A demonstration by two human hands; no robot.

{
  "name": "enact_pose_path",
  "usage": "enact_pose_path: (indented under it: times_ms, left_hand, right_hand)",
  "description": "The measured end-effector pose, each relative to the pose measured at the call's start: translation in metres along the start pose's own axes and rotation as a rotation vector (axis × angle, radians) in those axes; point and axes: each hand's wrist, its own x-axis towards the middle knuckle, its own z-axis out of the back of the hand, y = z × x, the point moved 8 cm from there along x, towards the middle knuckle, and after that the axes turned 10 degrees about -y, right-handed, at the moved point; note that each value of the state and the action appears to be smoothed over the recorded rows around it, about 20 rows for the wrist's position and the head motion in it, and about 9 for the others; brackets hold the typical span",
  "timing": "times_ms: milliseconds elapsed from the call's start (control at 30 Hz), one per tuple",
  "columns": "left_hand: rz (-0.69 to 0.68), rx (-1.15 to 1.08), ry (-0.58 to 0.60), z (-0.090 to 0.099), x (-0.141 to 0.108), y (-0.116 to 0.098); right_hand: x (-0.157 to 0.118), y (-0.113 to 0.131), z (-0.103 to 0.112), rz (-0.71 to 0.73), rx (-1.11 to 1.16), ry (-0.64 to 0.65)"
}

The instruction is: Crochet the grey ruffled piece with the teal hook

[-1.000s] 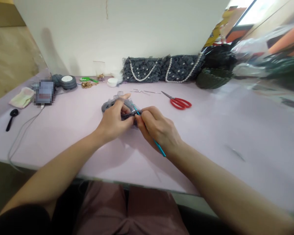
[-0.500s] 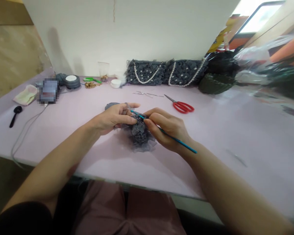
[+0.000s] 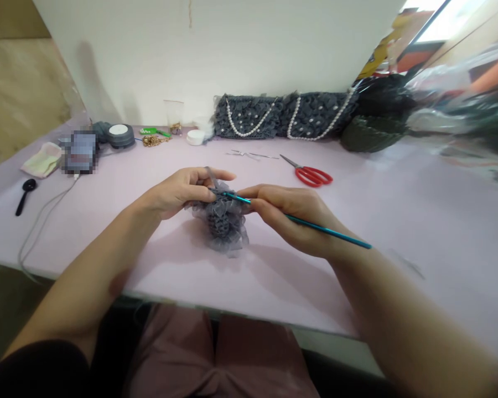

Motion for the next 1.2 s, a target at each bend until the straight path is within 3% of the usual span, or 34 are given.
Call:
enact_pose_path:
  times_ms: [133,267,333,567,800,1200]
  left_hand:
    - [0.006,-0.005,0.029,-0.007,0.000,0.003]
    - [0.023,0.016,0.114,-0.024,-0.003,0.010]
    - [0.005,0.067,0.098,-0.025,-0.003,0.010]
    - [-0.092,0.128,-0.127,0.003,0.000,-0.003]
    - [-0.100,0.017,-0.111,-0.005,-0.002,-0.006]
    - [-0.135,0.018,-0.041,-0.009,-0.004,-0.009]
  right_hand:
    - [0.000,-0.003,-0.005,-0.101,0.138,0.004]
    - [-0.001,-0.013,-0.004,-0.173,0.108,-0.184]
    - [-0.001,-0.017,-0.003,-0.192,0.089,-0.246]
    - [0.000,-0.019,-0.004,-0.203,0.123,-0.221]
    - [-0.001,-0.020,-0.007,-0.208,0.153,-0.211]
    - [-0.001,-0.019,-0.006,-0.190,0.186,-0.192]
